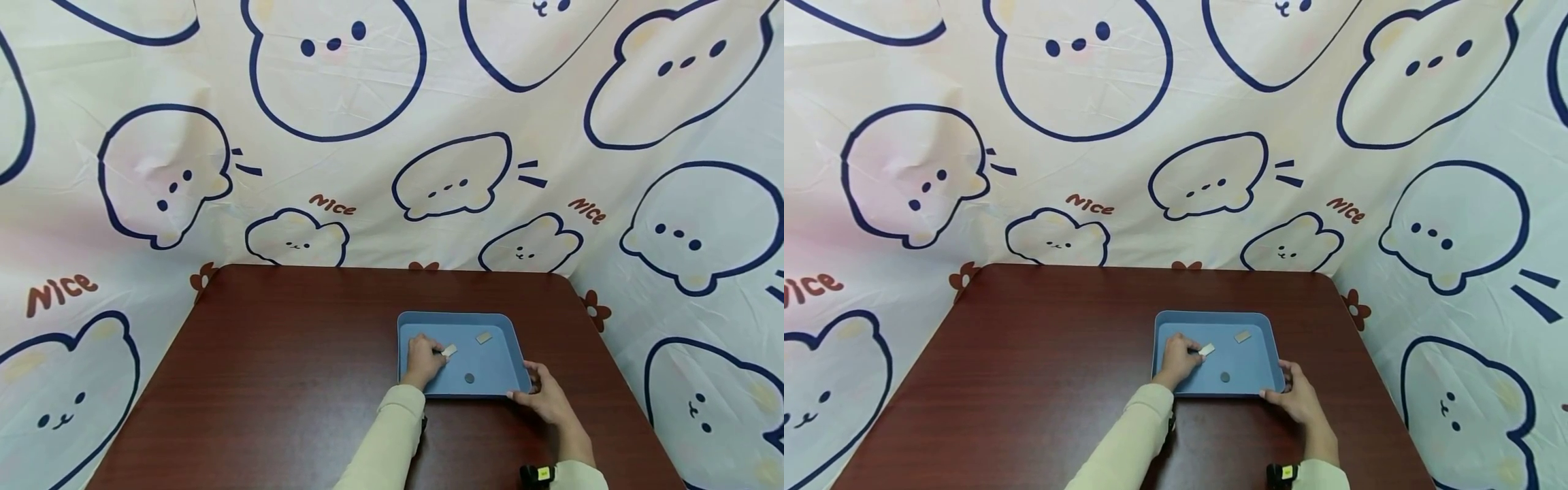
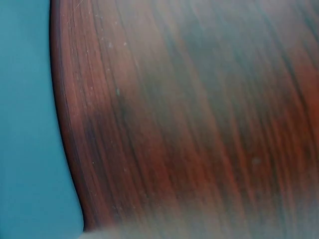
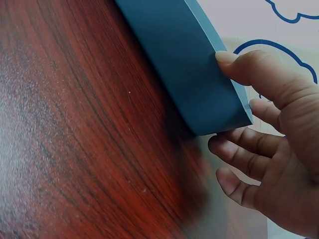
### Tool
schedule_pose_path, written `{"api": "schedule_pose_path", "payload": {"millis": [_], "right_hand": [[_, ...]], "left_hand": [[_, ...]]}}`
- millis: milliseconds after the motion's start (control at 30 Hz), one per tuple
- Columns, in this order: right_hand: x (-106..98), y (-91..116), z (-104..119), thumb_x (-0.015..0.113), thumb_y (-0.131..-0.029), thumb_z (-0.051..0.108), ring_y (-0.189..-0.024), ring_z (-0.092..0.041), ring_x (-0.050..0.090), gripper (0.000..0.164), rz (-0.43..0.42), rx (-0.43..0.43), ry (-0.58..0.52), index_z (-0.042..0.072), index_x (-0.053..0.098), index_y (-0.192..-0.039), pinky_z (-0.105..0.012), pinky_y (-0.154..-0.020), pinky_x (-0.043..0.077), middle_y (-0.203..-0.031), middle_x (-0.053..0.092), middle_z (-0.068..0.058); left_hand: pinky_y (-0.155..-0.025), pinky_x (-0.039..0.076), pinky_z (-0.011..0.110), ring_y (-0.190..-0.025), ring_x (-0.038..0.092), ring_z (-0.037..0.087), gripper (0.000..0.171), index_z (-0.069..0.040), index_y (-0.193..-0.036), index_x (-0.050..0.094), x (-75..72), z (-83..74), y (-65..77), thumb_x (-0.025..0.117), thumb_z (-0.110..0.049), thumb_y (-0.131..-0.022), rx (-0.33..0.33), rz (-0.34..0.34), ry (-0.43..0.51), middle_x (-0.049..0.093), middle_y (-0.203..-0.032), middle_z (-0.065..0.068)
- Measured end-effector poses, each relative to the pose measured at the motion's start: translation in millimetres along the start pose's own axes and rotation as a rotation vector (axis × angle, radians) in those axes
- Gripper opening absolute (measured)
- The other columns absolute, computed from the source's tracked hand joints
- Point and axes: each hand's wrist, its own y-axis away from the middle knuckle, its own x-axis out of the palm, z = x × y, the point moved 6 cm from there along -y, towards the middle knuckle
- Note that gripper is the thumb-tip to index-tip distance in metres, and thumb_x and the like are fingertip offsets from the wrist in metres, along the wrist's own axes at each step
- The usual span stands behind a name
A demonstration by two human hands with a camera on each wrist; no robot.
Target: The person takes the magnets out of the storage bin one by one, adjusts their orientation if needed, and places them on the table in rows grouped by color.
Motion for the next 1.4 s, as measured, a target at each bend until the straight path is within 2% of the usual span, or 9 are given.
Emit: {"api": "schedule_pose_path", "payload": {"millis": [133,367,500,733,933,1200,1400], "right_hand": [[1,1,0,0.079,-0.075,0.025,-0.088,-0.027,0.047,0.081,0.008,0.01,0.0,-0.001,0.033,-0.138,-0.036,-0.07,0.04,-0.123,0.046,-0.024],[0,0,0,0.078,-0.076,0.024,-0.088,-0.027,0.045,0.08,0.011,0.006,0.001,0.0,0.033,-0.138,-0.037,-0.069,0.039,-0.122,0.046,-0.024],[-1,0,0,0.079,-0.076,0.025,-0.088,-0.027,0.045,0.08,0.011,0.006,-0.001,0.0,0.033,-0.138,-0.037,-0.07,0.039,-0.12,0.046,-0.023],[-1,1,-1,0.079,-0.075,0.025,-0.088,-0.027,0.045,0.082,0.011,0.016,-0.007,0.0,0.033,-0.138,-0.036,-0.069,0.039,-0.12,0.045,-0.022],[-1,2,-1,0.079,-0.076,0.025,-0.087,-0.027,0.044,0.082,0.014,0.012,-0.022,0.0,0.033,-0.139,-0.036,-0.068,0.039,-0.12,0.045,-0.022],[0,2,-2,0.079,-0.076,0.025,-0.085,-0.026,0.045,0.082,0.02,0.021,-0.027,0.0,0.033,-0.139,-0.035,-0.066,0.039,-0.119,0.046,-0.022],[0,4,0,0.078,-0.076,0.023,-0.086,-0.026,0.047,0.081,0.02,0.036,-0.033,-0.001,0.032,-0.139,-0.035,-0.068,0.04,-0.119,0.047,-0.023]], "left_hand": [[-0.07,0.041,0.033,-0.081,0.044,0.02,0.012,-0.009,-0.074,0.072,1.1,0.7,0.5,0.083,-0.011,-0.069,-0.033,0.005,0.005,0.055,-0.081,0.003],[-0.072,0.039,0.033,-0.079,0.044,0.018,0.012,-0.014,-0.068,0.07,1.7,-0.9,1.0,0.081,-0.013,-0.072,-0.002,0.014,0.011,0.053,-0.076,-0.003],[-0.077,0.04,0.034,-0.079,0.047,0.016,0.01,-0.014,-0.071,0.069,-0.8,-2.5,1.7,0.078,-0.014,-0.076,0.011,0.022,0.071,0.053,-0.075,-0.006],[-0.063,0.044,0.025,-0.071,0.051,0.01,0.007,-0.012,-0.076,0.069,-8.7,-10.5,5.4,0.075,-0.011,-0.079,0.025,0.038,0.252,0.058,-0.08,-0.002],[-0.064,0.044,0.025,-0.073,0.053,0.013,0.006,-0.009,-0.077,0.069,-13.4,-15.4,6.5,0.074,-0.011,-0.079,0.003,0.055,0.399,0.061,-0.083,0.003],[-0.064,0.046,0.024,-0.072,0.056,0.016,0.008,-0.007,-0.076,0.068,-20.0,-16.3,8.8,0.076,-0.009,-0.077,0.025,0.021,0.432,0.063,-0.082,0.005],[-0.066,0.047,0.026,-0.077,0.057,0.015,0.007,-0.011,-0.079,0.068,-31.7,-24.2,16.6,0.073,-0.014,-0.082,0.07,0.086,0.446,0.061,-0.088,-0.001]]}}
